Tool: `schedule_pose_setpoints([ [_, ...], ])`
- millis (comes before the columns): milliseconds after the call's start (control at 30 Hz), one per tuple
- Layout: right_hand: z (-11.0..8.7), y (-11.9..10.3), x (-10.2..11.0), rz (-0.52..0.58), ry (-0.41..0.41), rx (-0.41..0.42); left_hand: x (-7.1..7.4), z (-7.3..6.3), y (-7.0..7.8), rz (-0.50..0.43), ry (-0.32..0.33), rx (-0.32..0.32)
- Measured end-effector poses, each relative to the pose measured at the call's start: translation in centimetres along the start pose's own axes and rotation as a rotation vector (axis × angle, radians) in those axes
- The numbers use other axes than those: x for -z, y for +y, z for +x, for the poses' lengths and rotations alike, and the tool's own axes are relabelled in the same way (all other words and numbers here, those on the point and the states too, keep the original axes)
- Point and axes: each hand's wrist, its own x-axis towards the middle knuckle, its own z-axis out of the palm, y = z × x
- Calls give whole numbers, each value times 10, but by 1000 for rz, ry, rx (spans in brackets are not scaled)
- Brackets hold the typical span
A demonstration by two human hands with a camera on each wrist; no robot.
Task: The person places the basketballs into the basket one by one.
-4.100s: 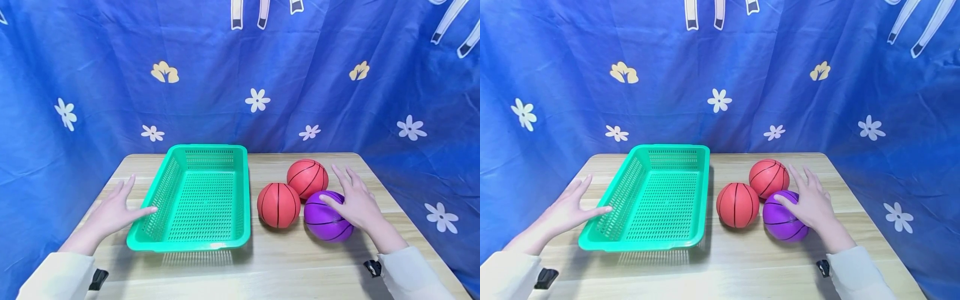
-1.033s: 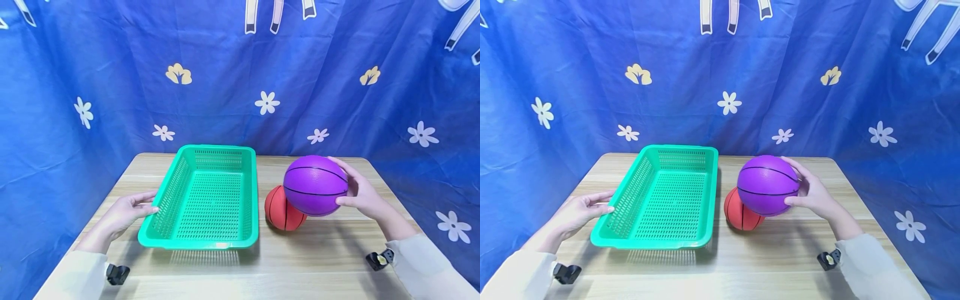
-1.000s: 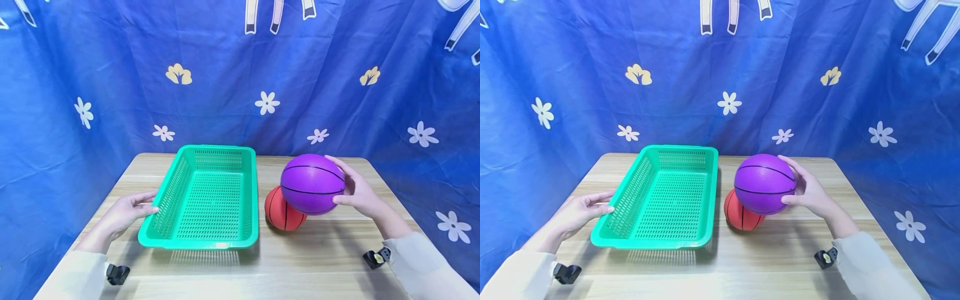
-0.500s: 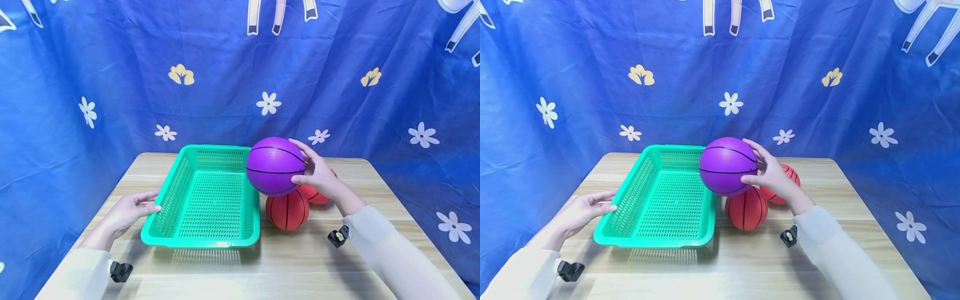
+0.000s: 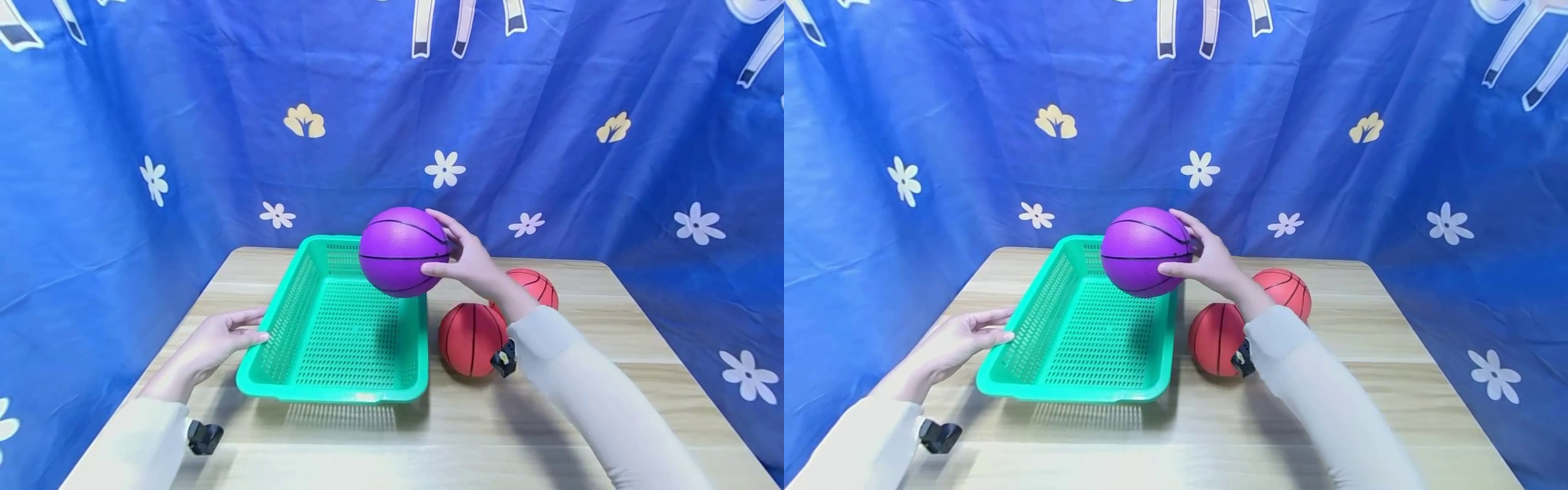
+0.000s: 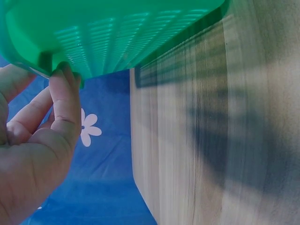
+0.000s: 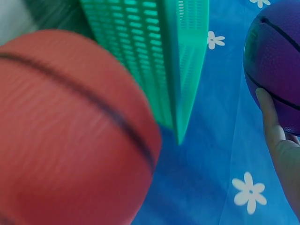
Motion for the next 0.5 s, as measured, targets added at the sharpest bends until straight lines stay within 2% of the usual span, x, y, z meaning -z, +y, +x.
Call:
schedule_pose_setpoints([
  [300,35,5,-30,2,51,-25,-1,2,0,-20,1,0],
  [500,55,9,-51,-6,101,-88,0,2,-1,-25,-8,-1],
])
